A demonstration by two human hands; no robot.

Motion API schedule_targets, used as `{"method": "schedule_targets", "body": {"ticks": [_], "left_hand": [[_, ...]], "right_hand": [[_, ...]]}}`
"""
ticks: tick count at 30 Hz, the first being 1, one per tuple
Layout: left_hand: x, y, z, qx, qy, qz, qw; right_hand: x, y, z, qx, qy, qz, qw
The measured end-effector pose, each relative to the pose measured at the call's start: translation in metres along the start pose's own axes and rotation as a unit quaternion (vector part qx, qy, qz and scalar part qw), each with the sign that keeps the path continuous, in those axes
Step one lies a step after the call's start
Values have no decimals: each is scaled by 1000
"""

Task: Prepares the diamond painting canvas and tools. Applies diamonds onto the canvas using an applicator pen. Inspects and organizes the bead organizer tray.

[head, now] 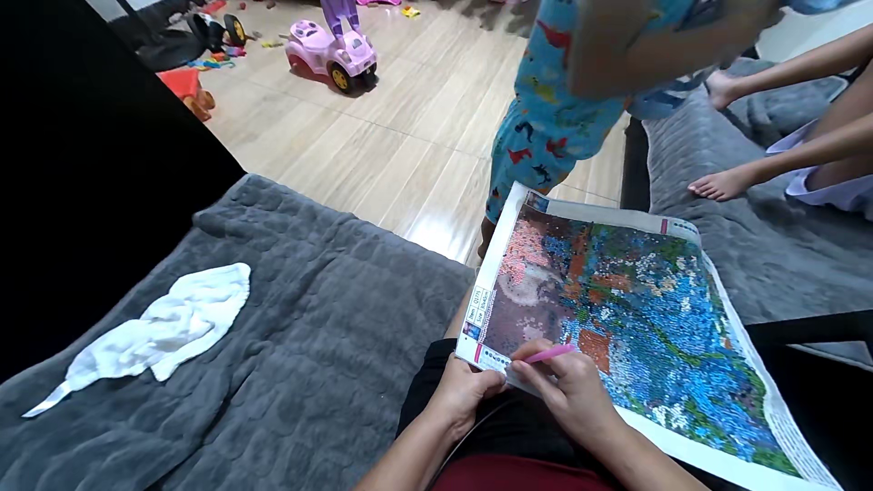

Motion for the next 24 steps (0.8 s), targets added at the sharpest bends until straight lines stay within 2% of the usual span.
{"method": "schedule_targets", "body": {"ticks": [4,8,10,13,16,18,24], "left_hand": [[1,-3,2,-21,-6,0,1000],[1,-3,3,-36,-3,-3,999],[1,-4,3,-42,-3,-5,999],[1,-3,3,-45,-2,1,999],[-1,-3,1,-51,4,15,999],[0,-2,1,-48,13,34,998],[1,2,-2,-19,18,114,993]], "right_hand": [[1,-3,0,-7,-14,-25,1000],[11,-10,-1,-43,-107,-122,986],[19,-14,-1,-64,-175,-198,962],[25,-17,-3,-72,-268,-317,907],[30,-13,-7,-64,-319,-359,875],[34,-9,-14,-46,-324,-351,877],[54,3,-46,31,-290,-266,919]]}}
Point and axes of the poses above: each hand's wrist, its own z-axis away from the middle knuckle, its own y-axis out of the back of the hand, x = y × z, the point moved 9 cm from there along -z, towards the middle knuckle, and after that the axes turned 15 degrees about z, right-handed, at the moved point
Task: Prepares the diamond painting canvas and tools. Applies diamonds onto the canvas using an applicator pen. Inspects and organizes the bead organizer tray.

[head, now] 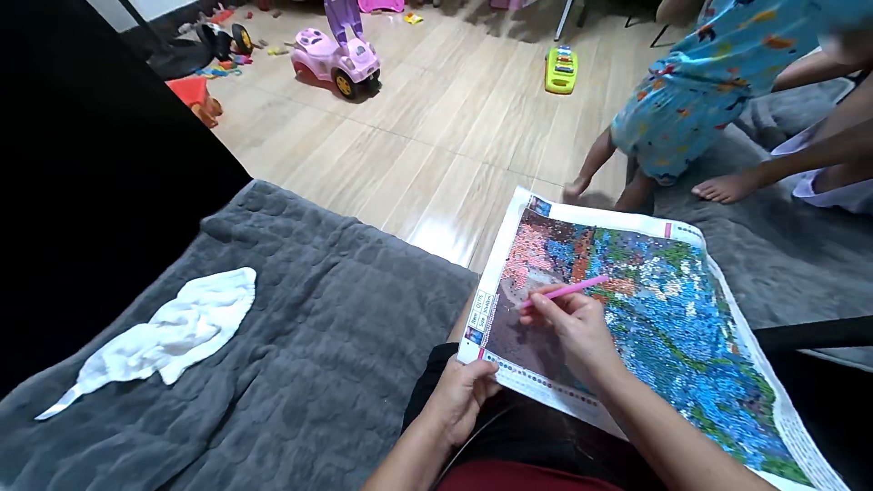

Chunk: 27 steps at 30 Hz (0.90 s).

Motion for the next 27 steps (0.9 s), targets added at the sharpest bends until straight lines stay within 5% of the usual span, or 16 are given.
{"method": "schedule_targets", "body": {"ticks": [12,18,27], "left_hand": [[21,3,-10,19,-33,22,999],[44,-13,-42,-74,4,-87,993],[48,-26,-56,-56,-2,-108,993]], "right_hand": [[9,-12,-30,29,-17,19,999],[7,-15,-33,22,-9,23,999],[7,-15,-32,21,-13,3,1000]]}}
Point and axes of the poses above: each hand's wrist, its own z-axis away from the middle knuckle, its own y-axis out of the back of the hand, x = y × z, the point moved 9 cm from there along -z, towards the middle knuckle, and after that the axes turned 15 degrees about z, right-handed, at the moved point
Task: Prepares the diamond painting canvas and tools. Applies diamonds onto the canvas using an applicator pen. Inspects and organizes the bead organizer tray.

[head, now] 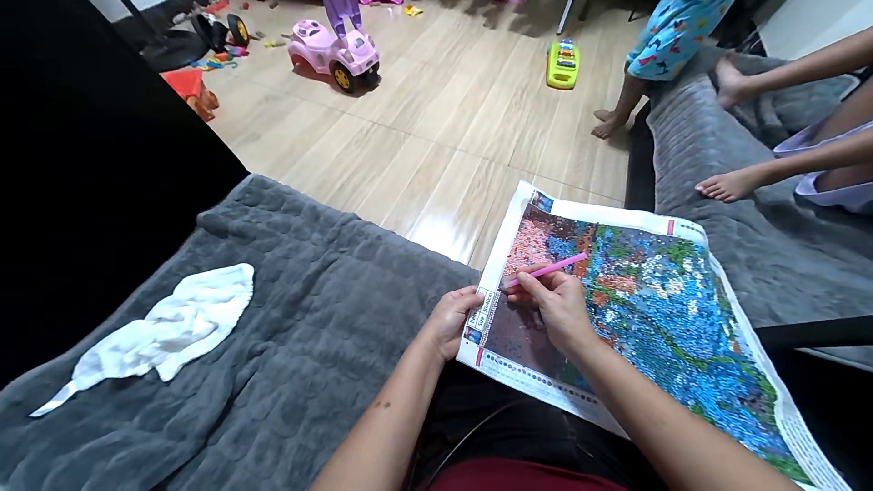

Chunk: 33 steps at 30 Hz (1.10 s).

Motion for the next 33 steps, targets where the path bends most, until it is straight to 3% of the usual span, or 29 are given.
{"method": "schedule_targets", "body": {"ticks": [13,18,22,24,26,29,33], "left_hand": [[-1,1,-1,-2,-1,10,1000],[0,1,0,-5,-9,-3,1000],[-1,2,-2,-10,-17,-15,1000],[-1,2,-2,0,-20,-15,1000],[-1,3,-3,4,-21,-11,1000],[-3,4,-2,2,-22,1,1000],[-4,4,-3,1,-22,6,1000]], "right_hand": [[-4,1,0,-1,37,39,999],[-23,-2,6,14,151,182,971],[-42,-13,20,54,329,289,898],[-44,-17,26,63,370,311,873],[-40,-14,22,53,344,285,893],[-24,-3,13,28,199,167,965],[-17,4,11,37,149,115,981]]}}
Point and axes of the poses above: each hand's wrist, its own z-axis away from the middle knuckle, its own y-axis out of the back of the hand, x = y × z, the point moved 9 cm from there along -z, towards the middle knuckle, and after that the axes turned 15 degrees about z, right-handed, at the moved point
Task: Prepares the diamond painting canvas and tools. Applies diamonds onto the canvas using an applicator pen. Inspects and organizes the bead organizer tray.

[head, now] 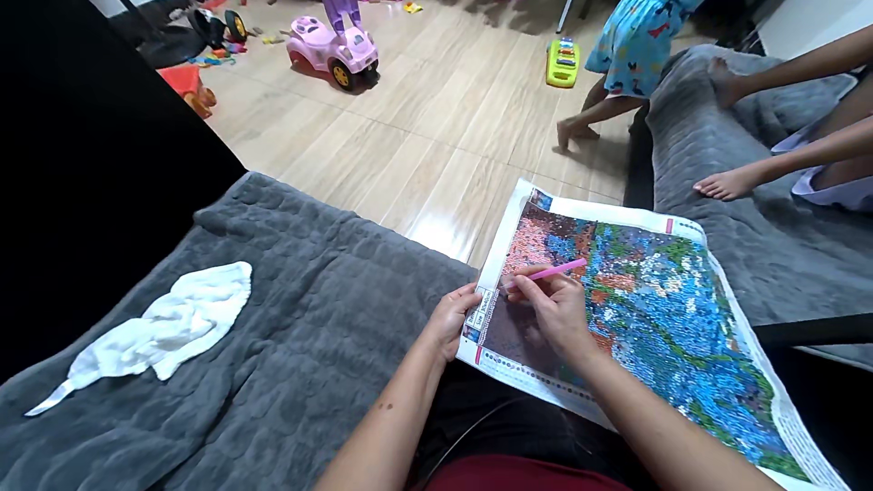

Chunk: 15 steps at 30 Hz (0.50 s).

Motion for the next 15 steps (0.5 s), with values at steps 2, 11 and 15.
{"method": "schedule_targets", "body": {"ticks": [2,11,15], "left_hand": [[0,0,0,-2,0,4,1000],[0,-1,2,-6,1,10,1000],[-1,0,5,-2,5,6,1000]], "right_hand": [[0,0,1,2,2,6,1000],[2,-4,3,0,6,13,1000],[2,-2,4,-5,1,9,1000]]}}
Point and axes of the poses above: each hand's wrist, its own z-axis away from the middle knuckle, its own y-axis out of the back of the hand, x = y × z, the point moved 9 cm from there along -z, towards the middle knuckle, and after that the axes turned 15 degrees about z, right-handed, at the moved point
